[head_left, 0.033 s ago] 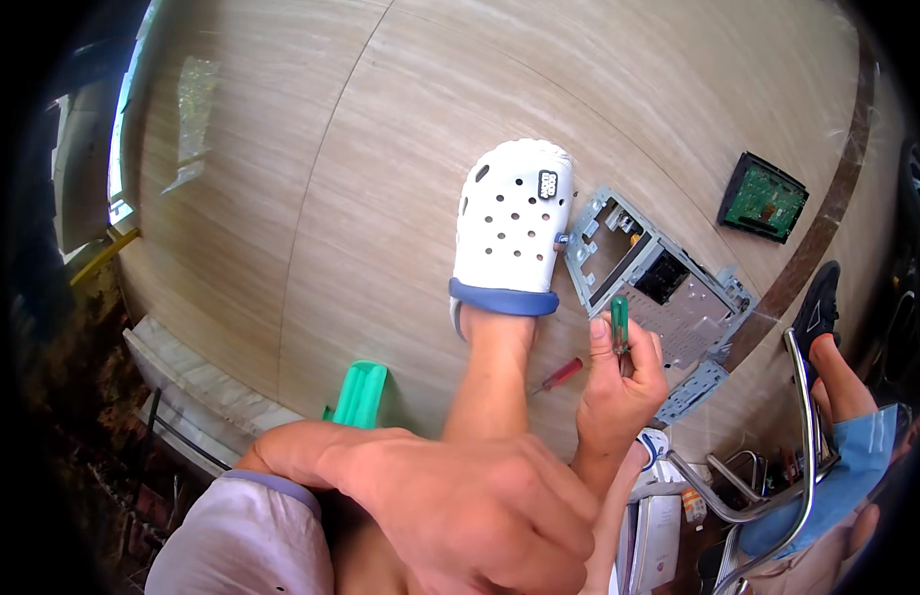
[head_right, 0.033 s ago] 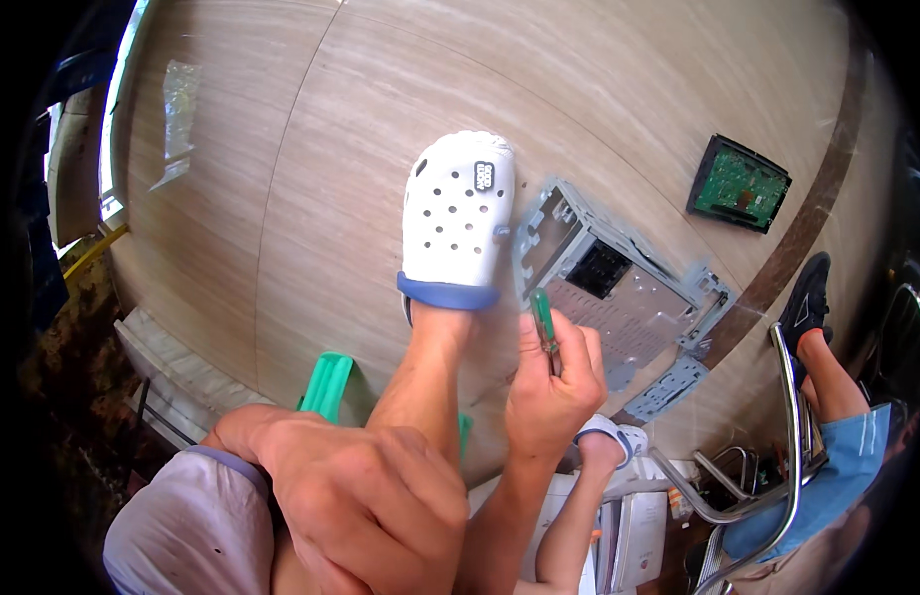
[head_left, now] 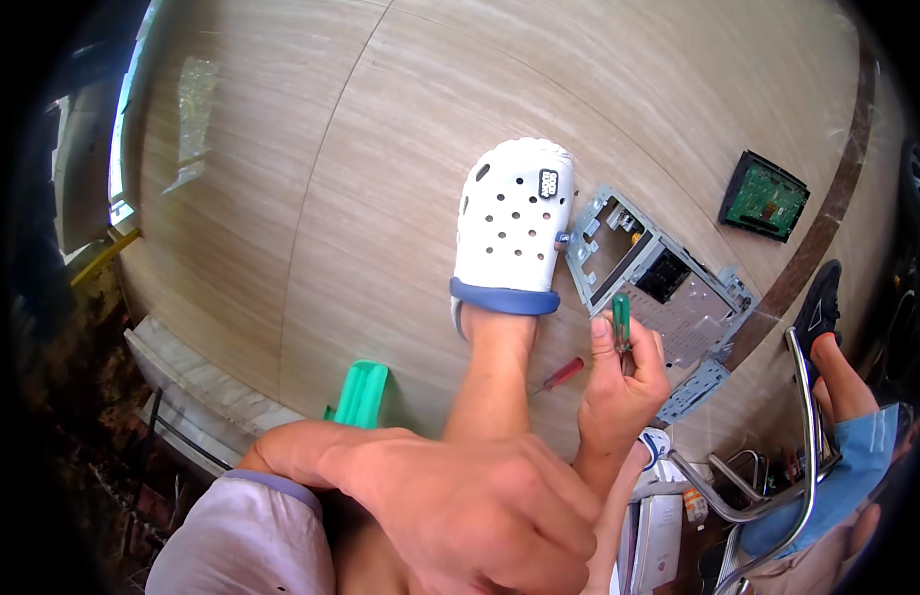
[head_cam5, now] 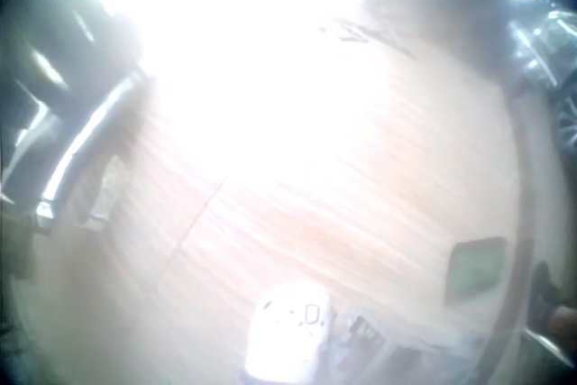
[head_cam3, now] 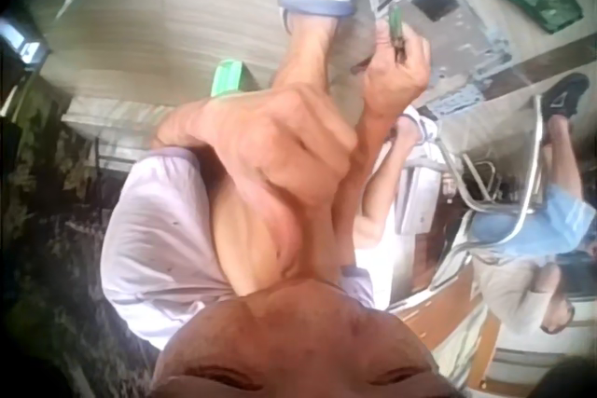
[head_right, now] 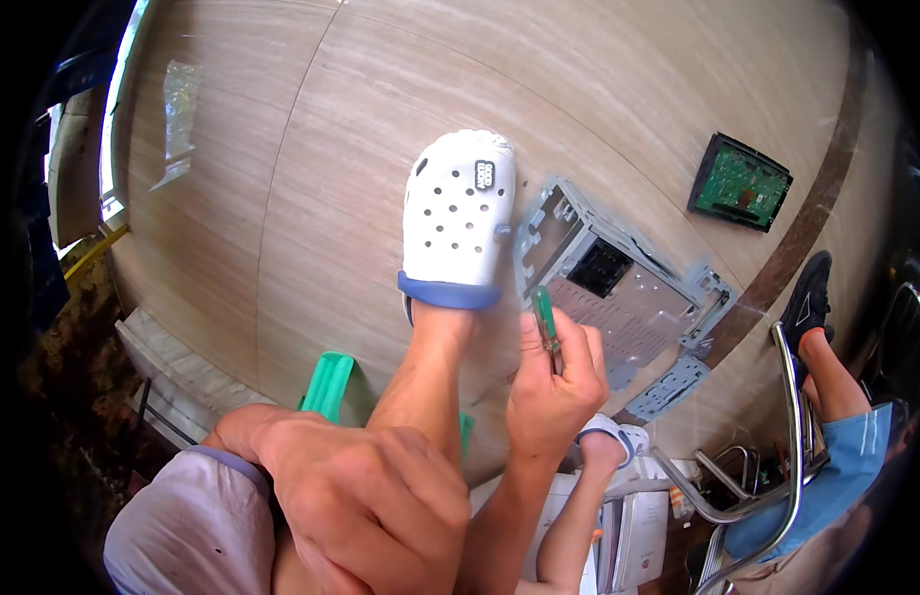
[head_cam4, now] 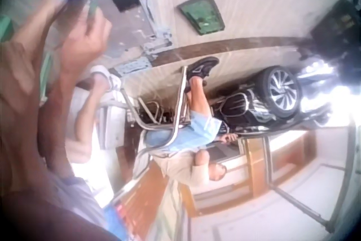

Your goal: The person assembles an electronic device by holding the metal casing, placing screws by hand, and tightening them into the frame using a screwdriver.

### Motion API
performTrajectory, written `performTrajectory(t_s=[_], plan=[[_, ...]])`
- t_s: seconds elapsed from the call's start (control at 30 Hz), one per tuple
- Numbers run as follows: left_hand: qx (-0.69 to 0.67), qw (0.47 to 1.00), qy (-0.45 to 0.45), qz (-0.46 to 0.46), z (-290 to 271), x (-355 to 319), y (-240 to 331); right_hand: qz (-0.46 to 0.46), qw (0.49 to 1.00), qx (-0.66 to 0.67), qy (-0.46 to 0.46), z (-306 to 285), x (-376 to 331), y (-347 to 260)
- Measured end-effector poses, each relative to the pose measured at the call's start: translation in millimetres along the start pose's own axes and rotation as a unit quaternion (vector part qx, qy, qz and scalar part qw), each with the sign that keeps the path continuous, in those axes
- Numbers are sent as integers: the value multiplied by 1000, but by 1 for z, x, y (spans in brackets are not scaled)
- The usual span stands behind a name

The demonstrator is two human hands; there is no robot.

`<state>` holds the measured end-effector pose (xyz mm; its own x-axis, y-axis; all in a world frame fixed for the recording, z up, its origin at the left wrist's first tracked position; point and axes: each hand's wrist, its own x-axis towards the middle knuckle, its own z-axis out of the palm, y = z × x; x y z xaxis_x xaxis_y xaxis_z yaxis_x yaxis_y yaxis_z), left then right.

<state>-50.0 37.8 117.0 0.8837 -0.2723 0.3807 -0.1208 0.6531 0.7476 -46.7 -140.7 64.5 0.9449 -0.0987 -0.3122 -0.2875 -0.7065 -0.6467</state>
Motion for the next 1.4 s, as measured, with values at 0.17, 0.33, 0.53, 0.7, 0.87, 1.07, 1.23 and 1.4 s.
performTrajectory(t_s=[0.17, 0.33, 0.53, 0.7, 0.87, 1.07, 1.23, 1.4], plan=[[5, 999, 30, 13, 6, 3, -2, 8, 1000, 0, 1, 0, 2, 1], [18, 1000, 10, 3, 10, 4, -2, 17, 1000, -10, 15, 0, -1, 1], [35, 999, -3, -12, 10, 2, -5, -60, 997, -14, 43, 13, -6, 8], [5, 1000, 12, 0, 12, 8, -5, -93, 992, -34, 78, 12, -9, 15], [-6, 999, 35, 16, 11, 2, -8, -121, 990, -20, 71, 26, -12, 25], [-14, 998, 47, 37, 7, 2, -16, -139, 982, -53, 113, 20, -13, 29], [115, 987, 115, -13, -21, -27, -29, -149, 978, -54, 135, 31, -15, 32], [169, 904, 218, -327, -49, -46, -33, -156, 977, -50, 136, 29, -14, 29]])
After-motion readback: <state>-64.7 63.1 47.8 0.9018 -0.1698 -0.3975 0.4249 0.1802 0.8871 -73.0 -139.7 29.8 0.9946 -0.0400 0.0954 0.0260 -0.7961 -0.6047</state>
